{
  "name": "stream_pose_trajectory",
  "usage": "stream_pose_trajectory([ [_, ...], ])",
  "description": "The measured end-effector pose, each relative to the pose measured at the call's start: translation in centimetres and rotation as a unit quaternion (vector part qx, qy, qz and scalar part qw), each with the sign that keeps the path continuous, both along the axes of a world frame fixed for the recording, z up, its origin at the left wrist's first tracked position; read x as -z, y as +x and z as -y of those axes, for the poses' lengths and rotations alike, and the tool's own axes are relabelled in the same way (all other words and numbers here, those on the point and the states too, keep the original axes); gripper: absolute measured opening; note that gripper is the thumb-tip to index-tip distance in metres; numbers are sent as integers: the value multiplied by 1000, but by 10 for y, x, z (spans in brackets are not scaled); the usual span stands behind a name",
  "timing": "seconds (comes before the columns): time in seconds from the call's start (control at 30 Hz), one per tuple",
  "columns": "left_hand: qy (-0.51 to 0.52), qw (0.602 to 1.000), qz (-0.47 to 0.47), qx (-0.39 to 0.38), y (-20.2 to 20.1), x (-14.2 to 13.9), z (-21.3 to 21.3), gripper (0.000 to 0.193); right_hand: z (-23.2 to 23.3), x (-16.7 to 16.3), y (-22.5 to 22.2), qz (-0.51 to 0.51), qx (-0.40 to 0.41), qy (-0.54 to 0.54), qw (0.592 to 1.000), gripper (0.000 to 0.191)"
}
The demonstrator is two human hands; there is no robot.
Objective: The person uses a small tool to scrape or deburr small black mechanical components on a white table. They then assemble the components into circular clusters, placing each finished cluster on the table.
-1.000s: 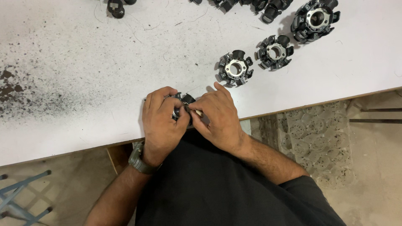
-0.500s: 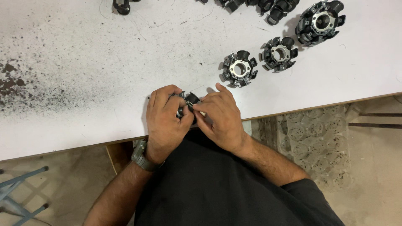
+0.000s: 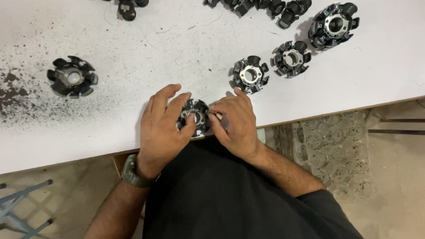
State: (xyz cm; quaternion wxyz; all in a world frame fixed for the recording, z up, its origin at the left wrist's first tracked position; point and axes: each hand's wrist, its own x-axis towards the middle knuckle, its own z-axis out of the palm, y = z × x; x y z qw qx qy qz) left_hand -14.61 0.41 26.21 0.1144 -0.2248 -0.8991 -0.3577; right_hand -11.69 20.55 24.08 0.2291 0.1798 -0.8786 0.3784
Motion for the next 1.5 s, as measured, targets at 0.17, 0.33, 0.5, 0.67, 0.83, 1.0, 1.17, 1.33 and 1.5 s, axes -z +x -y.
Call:
stream_pose_trajectory([
  [0.17, -44, 998, -36, 17, -9, -2, -2, 15, 0, 5, -5, 8, -6, 4, 1000, 24],
  [0.33, -75, 992, -60, 80, -12, -10, -2, 16, 2, 3, -6, 2, -15, 6, 1000, 26],
  [0.5, -103, 988, -80, 87, -15, -15, 1, 13, 0, 3, -6, -1, -14, 0, 1000, 26],
  [0.67, -120, 984, -73, 110, -12, -12, 5, 14, -1, 6, -6, -3, -13, 1, 1000, 25],
  [0.83, -70, 993, -27, 94, -8, -7, -2, 14, -1, 9, -9, -2, -14, 24, 1000, 26],
  [1.0, -32, 998, 26, 41, -5, -9, -6, 13, -2, 12, -2, -22, -60, 1, 998, 29],
  [1.17, -8, 996, 82, 30, -3, -10, -3, 12, 3, 19, -2, -29, -62, 22, 997, 31],
  [1.33, 7, 996, 81, 30, -3, -7, -1, 12, 4, 17, -3, -14, -60, 11, 998, 31],
  [1.5, 11, 997, 79, 19, -3, -5, -2, 11, 3, 15, -2, -16, -65, -4, 998, 30],
])
